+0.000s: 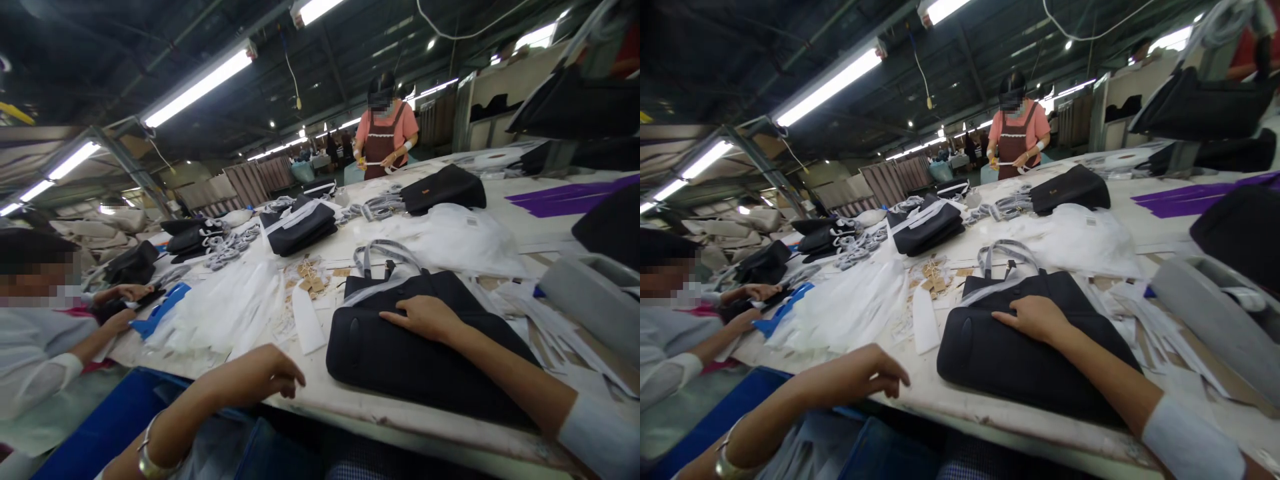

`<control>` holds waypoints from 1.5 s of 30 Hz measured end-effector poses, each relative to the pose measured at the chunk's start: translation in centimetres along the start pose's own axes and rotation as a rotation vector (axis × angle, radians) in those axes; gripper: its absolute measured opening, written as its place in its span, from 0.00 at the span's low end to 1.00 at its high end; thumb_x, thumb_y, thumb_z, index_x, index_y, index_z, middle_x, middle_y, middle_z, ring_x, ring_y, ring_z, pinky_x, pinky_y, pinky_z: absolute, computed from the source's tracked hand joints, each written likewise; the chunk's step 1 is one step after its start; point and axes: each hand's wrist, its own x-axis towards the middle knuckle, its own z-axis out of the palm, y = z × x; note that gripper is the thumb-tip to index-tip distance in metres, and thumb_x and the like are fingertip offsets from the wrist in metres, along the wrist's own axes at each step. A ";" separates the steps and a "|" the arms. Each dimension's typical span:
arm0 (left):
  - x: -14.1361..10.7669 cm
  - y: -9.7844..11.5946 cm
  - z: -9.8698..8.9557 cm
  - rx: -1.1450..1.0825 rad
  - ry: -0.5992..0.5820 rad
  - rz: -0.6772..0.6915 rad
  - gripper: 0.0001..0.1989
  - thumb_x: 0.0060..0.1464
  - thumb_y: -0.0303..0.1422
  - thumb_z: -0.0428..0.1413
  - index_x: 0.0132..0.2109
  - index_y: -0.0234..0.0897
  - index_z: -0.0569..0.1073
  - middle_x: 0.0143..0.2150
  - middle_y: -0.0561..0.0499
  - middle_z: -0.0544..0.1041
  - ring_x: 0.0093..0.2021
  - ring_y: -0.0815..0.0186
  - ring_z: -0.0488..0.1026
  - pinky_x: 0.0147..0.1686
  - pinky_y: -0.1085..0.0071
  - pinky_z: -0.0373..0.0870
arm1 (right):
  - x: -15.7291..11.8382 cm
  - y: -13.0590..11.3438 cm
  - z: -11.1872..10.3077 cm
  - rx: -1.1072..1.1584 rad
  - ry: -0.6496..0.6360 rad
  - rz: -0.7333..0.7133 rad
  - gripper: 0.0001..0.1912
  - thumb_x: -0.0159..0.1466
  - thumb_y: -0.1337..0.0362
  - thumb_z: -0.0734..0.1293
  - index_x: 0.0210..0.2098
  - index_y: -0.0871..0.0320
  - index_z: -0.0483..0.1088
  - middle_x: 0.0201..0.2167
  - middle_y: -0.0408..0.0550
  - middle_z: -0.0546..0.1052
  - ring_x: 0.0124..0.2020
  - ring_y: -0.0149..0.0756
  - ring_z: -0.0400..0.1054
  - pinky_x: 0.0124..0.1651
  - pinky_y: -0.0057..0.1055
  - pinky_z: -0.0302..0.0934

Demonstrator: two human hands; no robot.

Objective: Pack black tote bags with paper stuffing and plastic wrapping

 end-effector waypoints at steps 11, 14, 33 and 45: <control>19.9 2.5 0.7 0.215 0.277 0.445 0.25 0.54 0.44 0.61 0.58 0.42 0.72 0.56 0.46 0.76 0.54 0.55 0.73 0.53 0.65 0.67 | 1.0 0.6 -2.5 0.140 -0.247 -0.093 0.38 0.60 0.30 0.53 0.27 0.57 0.75 0.24 0.48 0.76 0.27 0.39 0.68 0.30 0.31 0.55; 20.4 0.2 -0.1 0.169 0.215 0.356 0.23 0.54 0.50 0.58 0.49 0.40 0.78 0.45 0.48 0.81 0.45 0.57 0.77 0.45 0.68 0.70 | 0.5 2.2 -3.9 0.236 -0.330 -0.100 0.35 0.58 0.31 0.58 0.28 0.57 0.76 0.26 0.45 0.76 0.29 0.38 0.68 0.30 0.30 0.55; 14.4 -5.6 5.0 -0.558 0.440 0.097 0.24 0.55 0.51 0.56 0.51 0.39 0.71 0.52 0.46 0.78 0.55 0.52 0.74 0.55 0.58 0.71 | -14.7 7.3 -4.8 0.397 0.200 0.520 0.32 0.65 0.42 0.58 0.56 0.56 0.72 0.56 0.51 0.74 0.59 0.51 0.66 0.64 0.44 0.57; 15.0 -5.5 6.0 -0.503 0.597 -0.023 0.31 0.55 0.52 0.55 0.59 0.39 0.67 0.45 0.47 0.81 0.47 0.55 0.78 0.45 0.62 0.75 | -12.9 6.2 -1.8 0.318 0.306 0.535 0.24 0.65 0.44 0.59 0.50 0.53 0.71 0.32 0.46 0.77 0.35 0.44 0.73 0.41 0.36 0.63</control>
